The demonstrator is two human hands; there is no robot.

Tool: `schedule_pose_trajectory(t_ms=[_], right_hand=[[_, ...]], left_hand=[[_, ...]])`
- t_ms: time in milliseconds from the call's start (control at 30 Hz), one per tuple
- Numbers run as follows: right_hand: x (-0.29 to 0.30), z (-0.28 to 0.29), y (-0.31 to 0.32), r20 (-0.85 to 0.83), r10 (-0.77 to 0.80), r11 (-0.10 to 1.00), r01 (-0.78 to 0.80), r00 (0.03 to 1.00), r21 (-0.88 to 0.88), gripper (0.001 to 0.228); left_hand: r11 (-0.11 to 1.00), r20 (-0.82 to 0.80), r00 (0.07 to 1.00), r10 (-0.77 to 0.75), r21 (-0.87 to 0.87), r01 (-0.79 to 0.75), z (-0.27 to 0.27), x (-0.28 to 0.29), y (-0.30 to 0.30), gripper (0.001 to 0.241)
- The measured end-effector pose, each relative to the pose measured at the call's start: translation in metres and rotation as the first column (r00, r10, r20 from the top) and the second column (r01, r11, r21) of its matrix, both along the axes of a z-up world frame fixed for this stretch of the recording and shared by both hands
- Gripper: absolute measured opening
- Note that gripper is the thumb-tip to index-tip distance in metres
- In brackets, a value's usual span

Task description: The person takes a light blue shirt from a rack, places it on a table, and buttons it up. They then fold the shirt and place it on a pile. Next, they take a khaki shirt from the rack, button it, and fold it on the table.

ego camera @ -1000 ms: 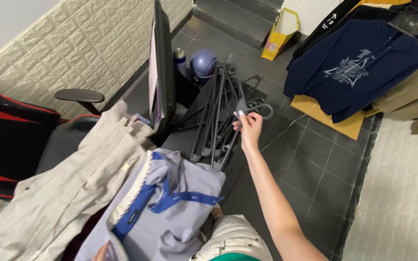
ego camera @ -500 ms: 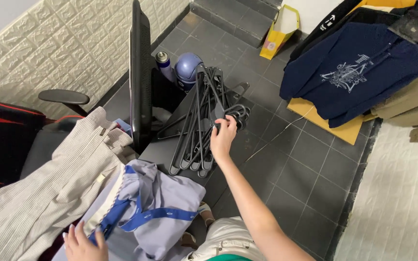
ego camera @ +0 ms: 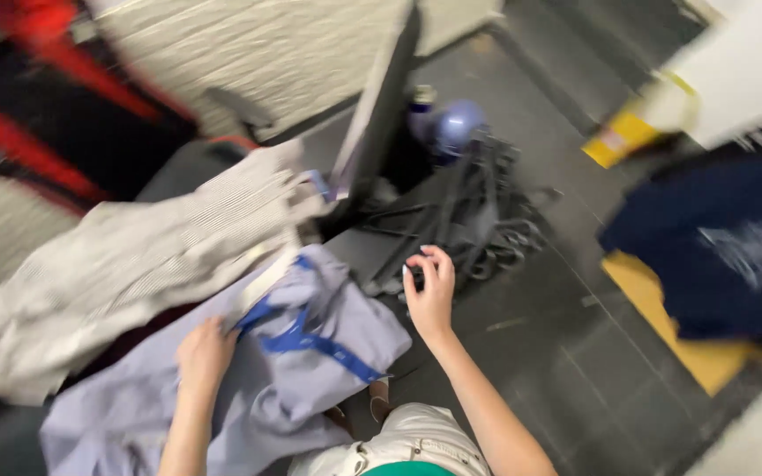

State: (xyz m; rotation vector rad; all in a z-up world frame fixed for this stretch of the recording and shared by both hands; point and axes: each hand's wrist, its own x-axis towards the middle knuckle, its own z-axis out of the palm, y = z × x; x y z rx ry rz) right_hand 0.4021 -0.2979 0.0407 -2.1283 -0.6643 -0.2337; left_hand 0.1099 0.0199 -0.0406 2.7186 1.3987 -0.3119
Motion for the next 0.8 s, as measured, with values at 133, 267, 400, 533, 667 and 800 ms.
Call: schedule_pose_trajectory(t_ms=[133,267,400,533,667,800], right_hand=[[-0.043,0.0,0.024,-0.116,0.291,0.956,-0.284,0.95,0.075,0.028],[-0.074,0.024,0.054,-0.281,0.541,0.835,-0.546,0.793,0.065,0.065],[-0.118,0.043,0.083,-0.395,0.69,0.692,-0.712,0.607,0.115,0.099],[-0.153,0.017,0.112,-0.364,0.773,0.598,-0.788,0.52,0.145,0.074],[-0.195,0.012,0.135,-0.471,0.841,0.445,-0.834,0.265,0.326,0.048],[-0.27,0.077,0.134,-0.518,0.845,0.419,-0.769,0.134,0.484,0.033]], left_hand=[[0.994,0.168,0.985,0.034,-0.109,-0.016,0.071,0.002,-0.018,0.03],[0.975,0.262,0.953,0.153,-0.197,-0.102,0.168,-0.019,-0.036,0.025],[0.936,0.552,0.773,0.312,-0.319,-0.15,0.241,-0.064,-0.053,0.021],[0.886,0.608,0.672,0.422,-0.433,-0.165,0.309,-0.131,-0.071,0.013],[0.804,0.651,0.528,0.546,-0.585,-0.109,0.343,-0.208,-0.093,0.034],[0.669,0.656,0.137,0.742,-0.737,-0.095,0.398,-0.271,-0.138,0.043]])
